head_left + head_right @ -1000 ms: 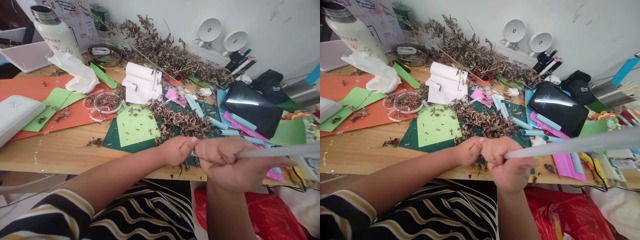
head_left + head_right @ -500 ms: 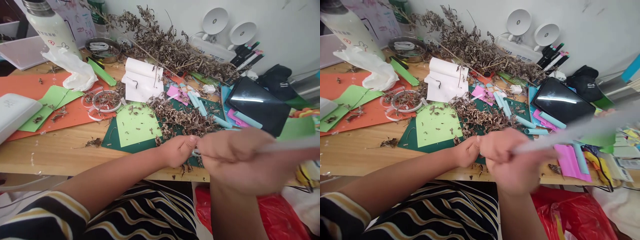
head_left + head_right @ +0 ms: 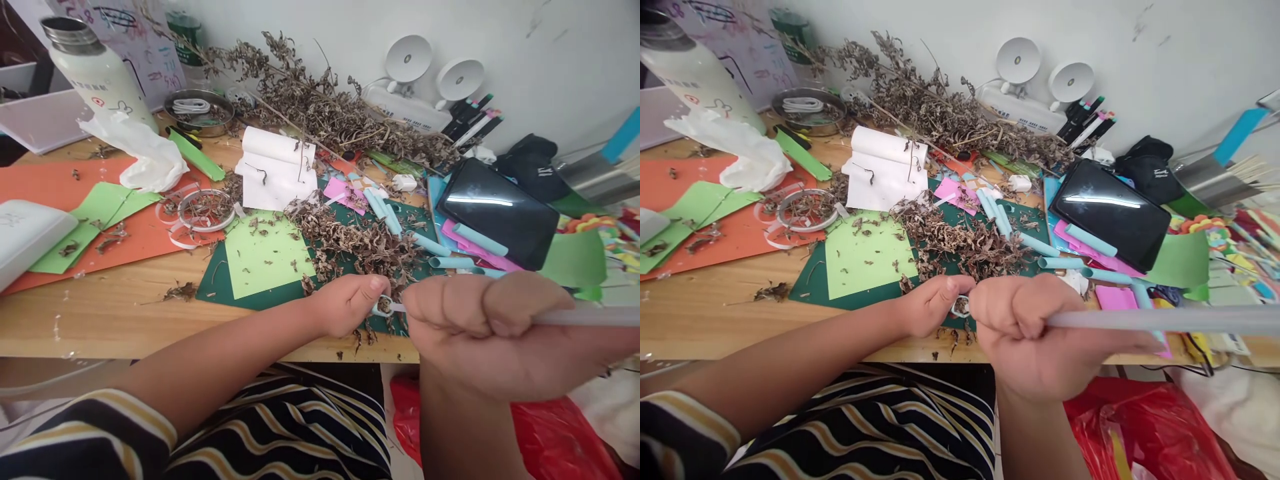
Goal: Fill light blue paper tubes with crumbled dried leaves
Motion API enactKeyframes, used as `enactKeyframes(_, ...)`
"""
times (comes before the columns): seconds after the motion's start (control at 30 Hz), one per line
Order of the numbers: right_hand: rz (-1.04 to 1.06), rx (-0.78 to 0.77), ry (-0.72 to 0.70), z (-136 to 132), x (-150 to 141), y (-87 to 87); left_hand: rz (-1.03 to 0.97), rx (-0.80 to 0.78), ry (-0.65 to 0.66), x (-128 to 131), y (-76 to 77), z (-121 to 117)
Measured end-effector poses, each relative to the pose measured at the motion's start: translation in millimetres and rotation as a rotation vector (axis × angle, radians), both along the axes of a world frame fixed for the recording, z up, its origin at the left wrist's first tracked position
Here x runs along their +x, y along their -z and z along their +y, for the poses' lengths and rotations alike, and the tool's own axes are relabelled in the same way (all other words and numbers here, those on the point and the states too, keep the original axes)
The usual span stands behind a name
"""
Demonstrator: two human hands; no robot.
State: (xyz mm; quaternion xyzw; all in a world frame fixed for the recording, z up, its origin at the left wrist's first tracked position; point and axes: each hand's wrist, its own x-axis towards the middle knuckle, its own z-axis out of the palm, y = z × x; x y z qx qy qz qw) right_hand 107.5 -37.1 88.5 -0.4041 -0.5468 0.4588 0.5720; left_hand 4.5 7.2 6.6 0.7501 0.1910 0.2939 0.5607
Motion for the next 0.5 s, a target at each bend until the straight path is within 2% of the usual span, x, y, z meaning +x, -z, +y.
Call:
enactKeyframes(0.07, 0.140, 0.060, 0.032, 3.2, -7.7, -3.4, 0.037, 0.009, 0.009, 0.3, 0.3, -0.2)
enactKeyframes(0.13, 0.207, 0.056, 0.036, 6.0, -11.9, -5.2, 0.042, 0.014, 0.012, 0.6, 0.4, 0.0)
enactKeyframes(0.23, 0.200, 0.009, 0.036, 7.2, -13.3, -4.9, 0.005, 0.017, 0.026, 0.6, 0.4, 1.0)
enactKeyframes(0.5, 0.196, 0.042, -0.056, 6.5, -13.5, 3.5, -0.066, -0.041, 0.014, 0.8, 4.5, 3.9)
